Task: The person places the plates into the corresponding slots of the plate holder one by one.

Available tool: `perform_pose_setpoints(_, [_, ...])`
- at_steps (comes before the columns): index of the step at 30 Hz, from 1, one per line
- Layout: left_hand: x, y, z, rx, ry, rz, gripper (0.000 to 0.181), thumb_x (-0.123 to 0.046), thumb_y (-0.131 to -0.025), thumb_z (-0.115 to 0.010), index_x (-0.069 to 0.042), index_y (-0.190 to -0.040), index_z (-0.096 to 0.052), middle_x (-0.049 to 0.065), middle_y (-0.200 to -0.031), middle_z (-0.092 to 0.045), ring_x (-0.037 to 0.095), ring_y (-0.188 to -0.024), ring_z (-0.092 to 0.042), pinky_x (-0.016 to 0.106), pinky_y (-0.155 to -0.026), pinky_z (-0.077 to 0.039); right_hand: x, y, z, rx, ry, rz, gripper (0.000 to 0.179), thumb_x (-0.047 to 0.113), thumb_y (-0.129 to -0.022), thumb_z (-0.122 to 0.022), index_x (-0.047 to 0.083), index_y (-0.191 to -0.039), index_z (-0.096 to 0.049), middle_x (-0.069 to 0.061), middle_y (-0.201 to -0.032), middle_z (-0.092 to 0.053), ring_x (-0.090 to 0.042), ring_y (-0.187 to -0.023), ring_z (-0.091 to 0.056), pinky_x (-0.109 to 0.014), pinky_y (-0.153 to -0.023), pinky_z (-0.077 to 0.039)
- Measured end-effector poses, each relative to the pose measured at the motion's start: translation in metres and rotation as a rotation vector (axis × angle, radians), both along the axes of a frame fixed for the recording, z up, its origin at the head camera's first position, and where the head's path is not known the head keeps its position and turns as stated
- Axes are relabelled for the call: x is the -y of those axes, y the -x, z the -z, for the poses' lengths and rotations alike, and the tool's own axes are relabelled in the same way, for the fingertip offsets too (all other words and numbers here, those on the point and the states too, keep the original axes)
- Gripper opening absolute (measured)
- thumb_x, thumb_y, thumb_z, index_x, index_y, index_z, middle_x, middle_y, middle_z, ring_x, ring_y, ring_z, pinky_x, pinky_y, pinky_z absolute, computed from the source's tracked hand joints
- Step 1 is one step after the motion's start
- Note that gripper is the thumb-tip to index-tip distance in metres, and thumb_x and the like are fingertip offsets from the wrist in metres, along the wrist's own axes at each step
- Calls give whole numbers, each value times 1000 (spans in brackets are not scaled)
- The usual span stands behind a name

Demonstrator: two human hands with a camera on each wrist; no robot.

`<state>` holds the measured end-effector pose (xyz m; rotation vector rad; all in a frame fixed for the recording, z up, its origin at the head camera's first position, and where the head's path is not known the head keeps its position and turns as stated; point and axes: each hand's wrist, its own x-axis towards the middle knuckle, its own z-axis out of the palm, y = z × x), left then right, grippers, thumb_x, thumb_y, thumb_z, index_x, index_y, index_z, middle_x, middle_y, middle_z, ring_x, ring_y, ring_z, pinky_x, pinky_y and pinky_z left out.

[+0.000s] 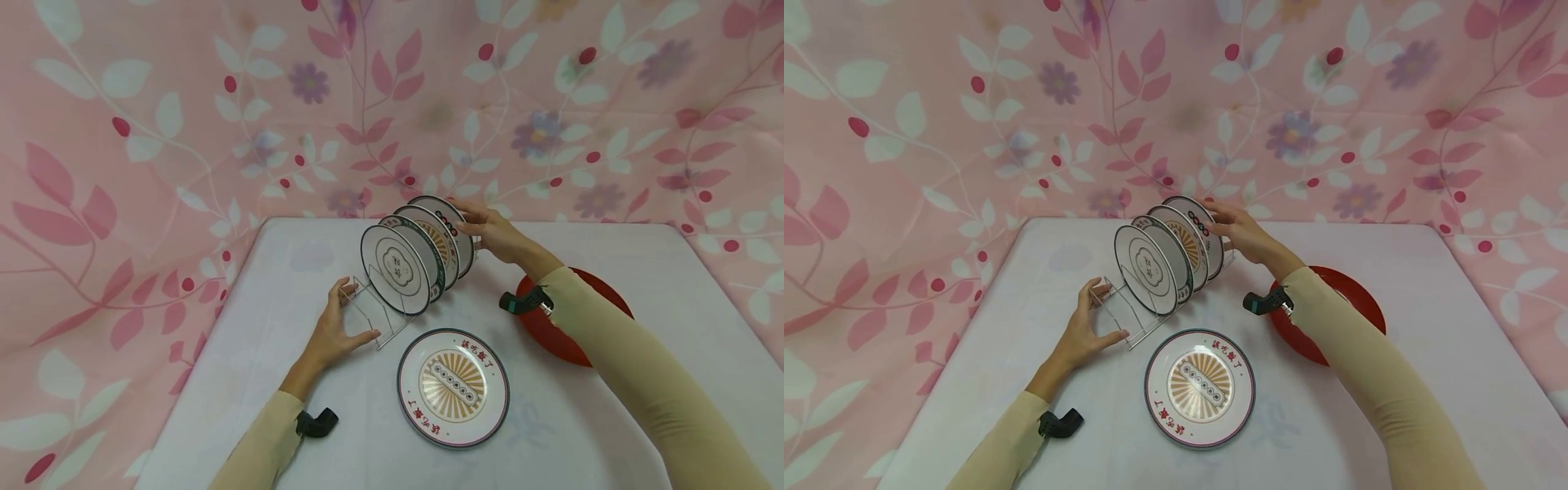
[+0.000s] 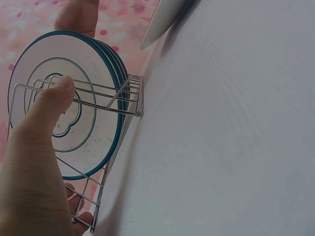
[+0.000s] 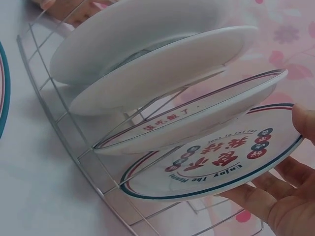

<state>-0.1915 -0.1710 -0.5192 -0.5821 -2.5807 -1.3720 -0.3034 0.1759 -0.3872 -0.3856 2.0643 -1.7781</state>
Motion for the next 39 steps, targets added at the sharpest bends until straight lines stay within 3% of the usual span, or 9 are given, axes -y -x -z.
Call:
perform_pose_setpoints(5, [0, -3, 1, 15, -12, -8, 115, -37, -69, -88, -28, -154, -13, 11, -148, -45, 29, -134, -44, 54, -110, -34, -3, -6, 0, -17, 42, 40, 56, 18, -102, -51, 20, -155, -31, -17, -156, -33, -31, -140, -37, -61, -110, -32])
perform_pose_setpoints(9, [-2, -4, 4, 22, -13, 1, 115, -37, -69, -88, -29, -154, -12, 11, -148, -44, 28, -135, -44, 53, -111, -34, -21, -25, -2, -101, 113, 101, 56, 20, -101, -53, 20, -154, -33, -20, -155, -36, -36, -144, -33, -52, -113, -34])
perform_pose_setpoints(13, [-2, -2, 5, 15, -9, 11, 115, -36, -68, -89, -28, -154, -12, 11, -147, -45, 29, -133, -44, 51, -112, -33, -43, -60, 2, -223, 62, 115, 52, 18, -102, -52, 19, -152, -37, -16, -148, -47, -25, -135, -48, -32, -103, -48])
perform_pose_setpoints(16, [-1, 1, 3, 13, -3, 17, 116, -35, -68, -89, -28, -154, -13, 10, -147, -45, 29, -132, -45, 51, -112, -33, -53, -94, 10, -273, -15, 116, 48, 14, -102, -51, 13, -149, -42, -19, -140, -53, -14, -121, -60, -27, -92, -54])
perform_pose_setpoints(20, [4, 4, 2, 19, 10, 20, 116, -36, -68, -90, -27, -154, -12, 9, -148, -45, 28, -132, -45, 50, -112, -33, -53, -136, 32, -237, -118, 110, 42, 13, -100, -55, 7, -141, -49, -25, -127, -59, -20, -106, -67, -31, -85, -57])
perform_pose_setpoints(25, [11, 7, 3, 22, 10, 16, 117, -37, -68, -90, -29, -154, -11, 10, -147, -45, 28, -133, -44, 53, -111, -33, -42, -169, 71, -169, -217, 93, 41, 16, -97, -61, 3, -135, -54, -21, -116, -64, -28, -93, -66, -32, -76, -58])
perform_pose_setpoints(30, [17, 6, 6, 19, 7, 6, 118, -39, -68, -90, -30, -154, -11, 11, -147, -44, 30, -135, -43, 56, -111, -32, -31, -180, 93, -114, -243, 90, 43, 12, -95, -63, 1, -135, -52, -18, -109, -59, -24, -69, -59, -31, -60, -56])
perform_pose_setpoints(35, [20, 4, 7, 17, 4, -7, 118, -37, -67, -90, -30, -154, -11, 10, -148, -43, 32, -136, -44, 57, -111, -32, -24, -182, 102, -33, -300, 79, 48, 14, -93, -65, 2, -137, -51, -14, -103, -56, -17, -61, -54, -30, -53, -53])
perform_pose_setpoints(39, [21, 4, 7, 21, -5, -6, 117, -36, -67, -90, -29, -154, -12, 9, -148, -43, 32, -136, -44, 56, -112, -32, -20, -180, 104, -23, -367, 82, 46, 15, -91, -68, 3, -134, -55, -11, -101, -56, -15, -57, -51, -29, -49, -50])
